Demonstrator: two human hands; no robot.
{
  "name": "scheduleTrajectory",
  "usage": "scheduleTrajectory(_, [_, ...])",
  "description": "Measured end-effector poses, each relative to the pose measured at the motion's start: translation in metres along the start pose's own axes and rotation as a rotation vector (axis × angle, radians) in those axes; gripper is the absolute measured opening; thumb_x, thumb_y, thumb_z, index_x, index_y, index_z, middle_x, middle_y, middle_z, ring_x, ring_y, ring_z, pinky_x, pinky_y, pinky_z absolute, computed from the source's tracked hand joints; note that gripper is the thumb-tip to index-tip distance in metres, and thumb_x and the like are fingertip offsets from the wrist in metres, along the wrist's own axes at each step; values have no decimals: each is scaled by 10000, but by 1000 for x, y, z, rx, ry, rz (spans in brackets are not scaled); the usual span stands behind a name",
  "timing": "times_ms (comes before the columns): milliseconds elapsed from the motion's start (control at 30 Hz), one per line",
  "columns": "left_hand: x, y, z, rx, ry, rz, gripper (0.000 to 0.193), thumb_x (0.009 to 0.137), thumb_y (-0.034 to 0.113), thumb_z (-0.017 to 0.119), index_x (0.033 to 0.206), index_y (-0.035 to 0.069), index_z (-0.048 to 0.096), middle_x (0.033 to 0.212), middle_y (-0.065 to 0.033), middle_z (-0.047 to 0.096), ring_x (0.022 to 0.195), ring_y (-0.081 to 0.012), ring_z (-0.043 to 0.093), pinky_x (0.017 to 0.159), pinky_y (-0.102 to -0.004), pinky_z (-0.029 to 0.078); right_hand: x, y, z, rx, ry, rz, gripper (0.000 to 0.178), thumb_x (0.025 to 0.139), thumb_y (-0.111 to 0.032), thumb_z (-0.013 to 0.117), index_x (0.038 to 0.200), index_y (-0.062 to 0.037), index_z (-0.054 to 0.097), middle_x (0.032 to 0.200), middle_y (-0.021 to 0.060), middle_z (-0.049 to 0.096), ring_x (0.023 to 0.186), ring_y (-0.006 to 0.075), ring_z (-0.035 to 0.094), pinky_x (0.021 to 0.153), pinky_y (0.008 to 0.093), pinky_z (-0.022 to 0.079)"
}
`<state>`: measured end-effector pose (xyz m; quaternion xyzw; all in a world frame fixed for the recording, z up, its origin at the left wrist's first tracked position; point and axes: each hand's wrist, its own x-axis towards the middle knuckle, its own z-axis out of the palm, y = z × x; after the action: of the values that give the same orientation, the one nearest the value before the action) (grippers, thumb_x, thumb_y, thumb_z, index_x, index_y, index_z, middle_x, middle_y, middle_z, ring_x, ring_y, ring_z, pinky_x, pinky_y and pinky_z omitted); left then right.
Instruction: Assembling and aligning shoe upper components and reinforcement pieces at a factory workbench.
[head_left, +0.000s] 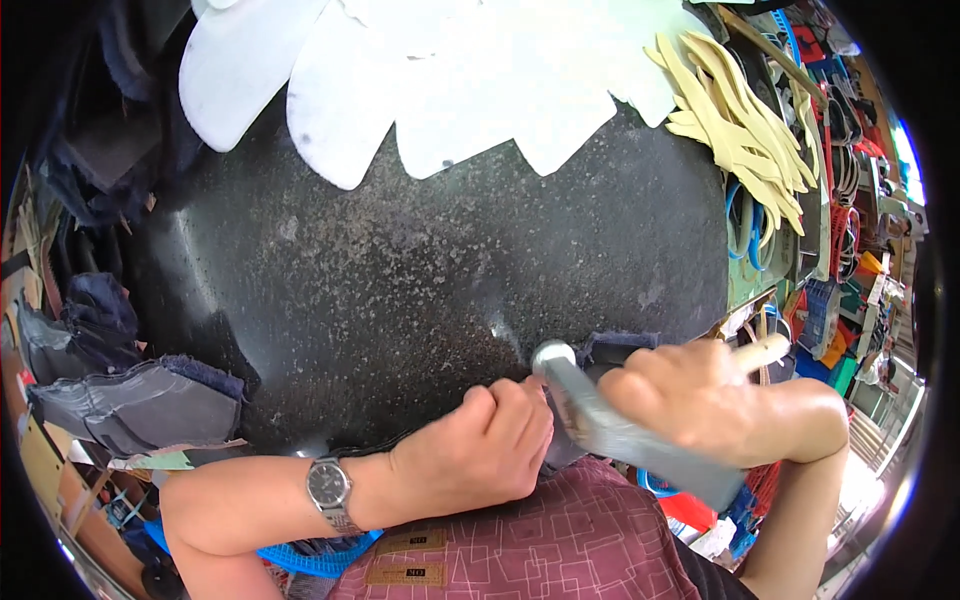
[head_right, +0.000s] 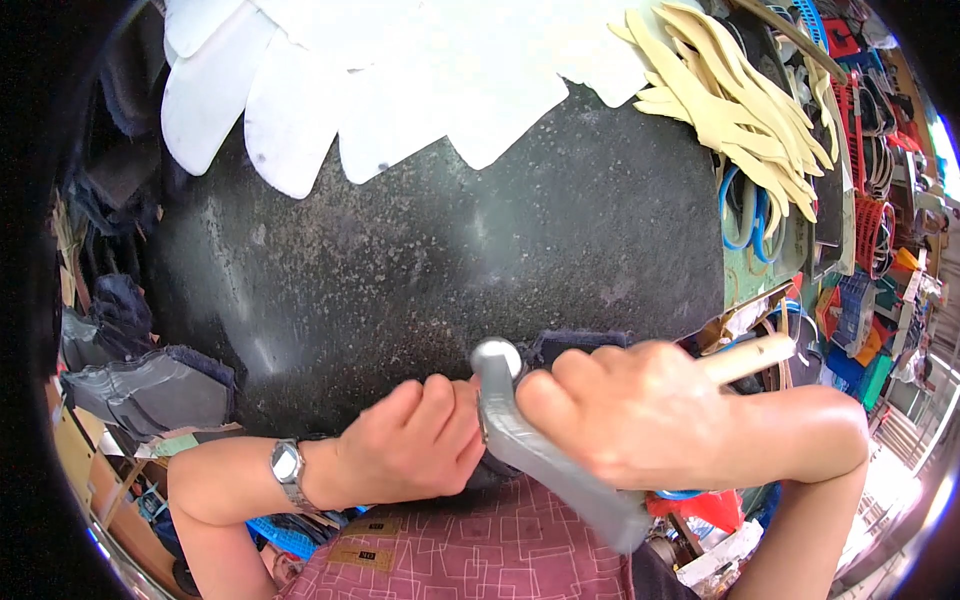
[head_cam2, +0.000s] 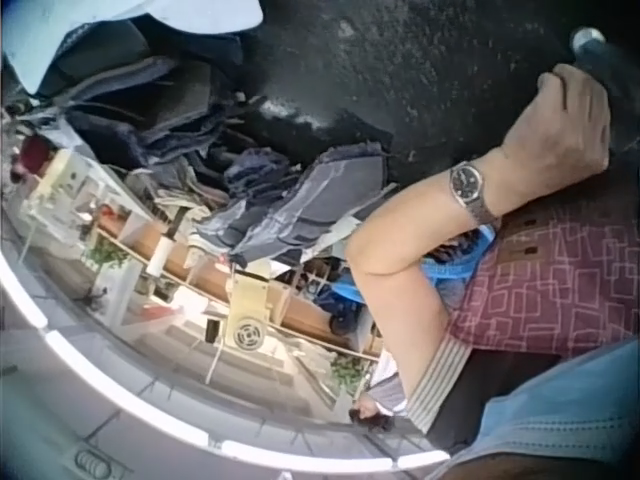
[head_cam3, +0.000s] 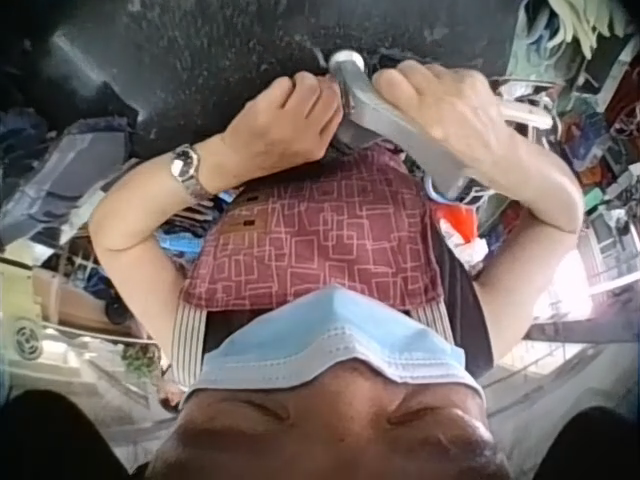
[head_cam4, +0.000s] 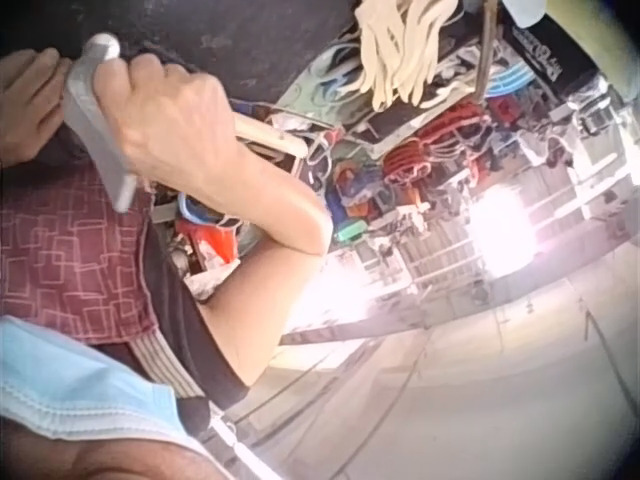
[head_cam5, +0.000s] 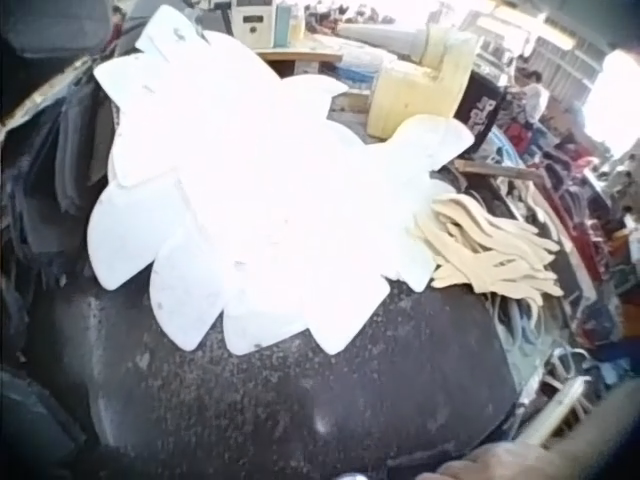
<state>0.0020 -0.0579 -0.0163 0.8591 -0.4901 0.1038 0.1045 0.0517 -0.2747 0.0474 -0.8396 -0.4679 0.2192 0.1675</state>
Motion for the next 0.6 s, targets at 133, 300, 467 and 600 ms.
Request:
scheduleTrajectory(133, [-10, -20, 2, -685, -123, -291, 239, 616, 135, 644, 813, 0, 635, 695, -31, 499, 679, -168, 502, 513, -272, 383, -1, -4, 8, -92, -77, 25, 232, 702, -164, 606, 840, -40, 466, 624, 44, 438, 493, 191, 551, 369, 347, 425])
scheduleTrajectory(300, [-23, -9, -7, -348, -124, 23, 258, 628, 153, 606, 810, -28, 634, 711, -45, 519, 707, -174, 531, 516, -268, 415, 3, -14, 13, 2, -42, -10, 237, 684, -162, 615, 833, -50, 468, 630, 42, 432, 483, 184, 530, 363, 339, 417])
scheduleTrajectory(467, [-39, -15, -6, -286, -69, 100, 306, 644, 136, 581, 846, -83, 651, 795, -110, 608, 750, -188, 581, 567, -231, 466, 8, -4, 15, 123, -10, 2, 237, 675, -168, 603, 828, -40, 476, 627, 38, 424, 485, 165, 534, 382, 320, 426])
scheduleTrajectory(600, [-42, -7, -4, -142, 5, 125, 322, 667, 160, 582, 852, -97, 640, 761, -116, 592, 701, -199, 573, 591, -256, 490, 10, -18, 19, 13, -82, -45, 248, 681, -174, 600, 843, -27, 481, 634, 42, 424, 491, 170, 532, 393, 316, 429])
